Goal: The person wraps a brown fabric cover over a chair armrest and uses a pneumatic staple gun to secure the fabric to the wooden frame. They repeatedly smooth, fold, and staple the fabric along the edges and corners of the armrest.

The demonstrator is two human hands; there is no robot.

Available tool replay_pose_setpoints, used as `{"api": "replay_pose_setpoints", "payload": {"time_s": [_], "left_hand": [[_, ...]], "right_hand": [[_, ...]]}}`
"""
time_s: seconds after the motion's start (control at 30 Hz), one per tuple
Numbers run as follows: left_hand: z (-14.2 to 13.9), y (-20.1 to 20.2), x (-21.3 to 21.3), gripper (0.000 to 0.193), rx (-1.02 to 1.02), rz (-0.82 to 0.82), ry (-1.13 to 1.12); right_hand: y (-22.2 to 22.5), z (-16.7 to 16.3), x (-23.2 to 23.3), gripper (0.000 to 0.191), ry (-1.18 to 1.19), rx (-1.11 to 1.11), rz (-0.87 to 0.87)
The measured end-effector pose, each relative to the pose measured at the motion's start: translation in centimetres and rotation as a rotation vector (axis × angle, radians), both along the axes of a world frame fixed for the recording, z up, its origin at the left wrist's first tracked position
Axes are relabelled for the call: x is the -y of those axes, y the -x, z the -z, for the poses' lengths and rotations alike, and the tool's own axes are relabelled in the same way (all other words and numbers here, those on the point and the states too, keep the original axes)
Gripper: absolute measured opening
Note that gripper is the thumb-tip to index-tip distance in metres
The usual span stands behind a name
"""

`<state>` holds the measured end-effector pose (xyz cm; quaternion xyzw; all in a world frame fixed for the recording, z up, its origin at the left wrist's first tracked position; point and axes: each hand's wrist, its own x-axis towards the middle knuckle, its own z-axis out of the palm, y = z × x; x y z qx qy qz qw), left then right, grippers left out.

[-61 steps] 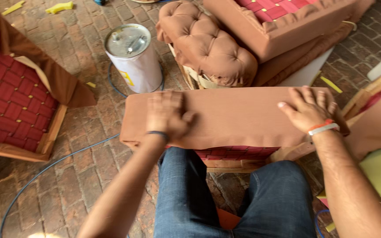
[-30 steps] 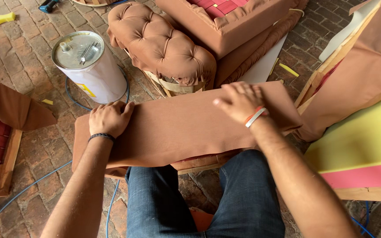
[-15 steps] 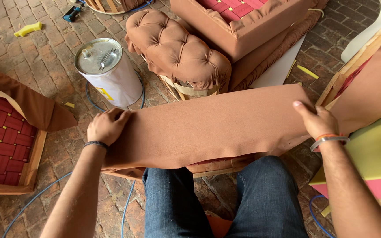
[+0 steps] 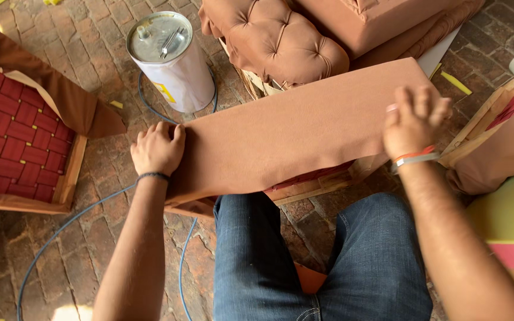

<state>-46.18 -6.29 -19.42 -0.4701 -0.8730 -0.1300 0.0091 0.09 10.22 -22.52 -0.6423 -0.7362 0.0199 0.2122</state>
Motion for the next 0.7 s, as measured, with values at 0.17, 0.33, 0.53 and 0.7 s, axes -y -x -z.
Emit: {"api": "replay_pose_setpoints", "payload": {"time_s": [0.17,0.33,0.53,0.7], "left_hand": [[-2.7,-7.0,-0.3,0.089,-0.104,0.291,-0.01],[-2.1,-17.1,0.2,0.116,-0.122,0.585,0.288],[0.7,-17.6,1.6,0.088,-0.247,0.597,0.052],[2.3,-18.0,2.2,0.063,-0.388,0.57,-0.133]], "right_hand": [[7.8,0.4,6.0,0.059,0.147,0.014,-0.253],[9.1,-0.9,10.3,0.106,0.104,0.01,-0.425],[8.5,-2.1,10.9,0.106,0.13,0.146,-0.419],[9.1,-2.3,10.1,0.109,0.185,0.189,-0.406]]}}
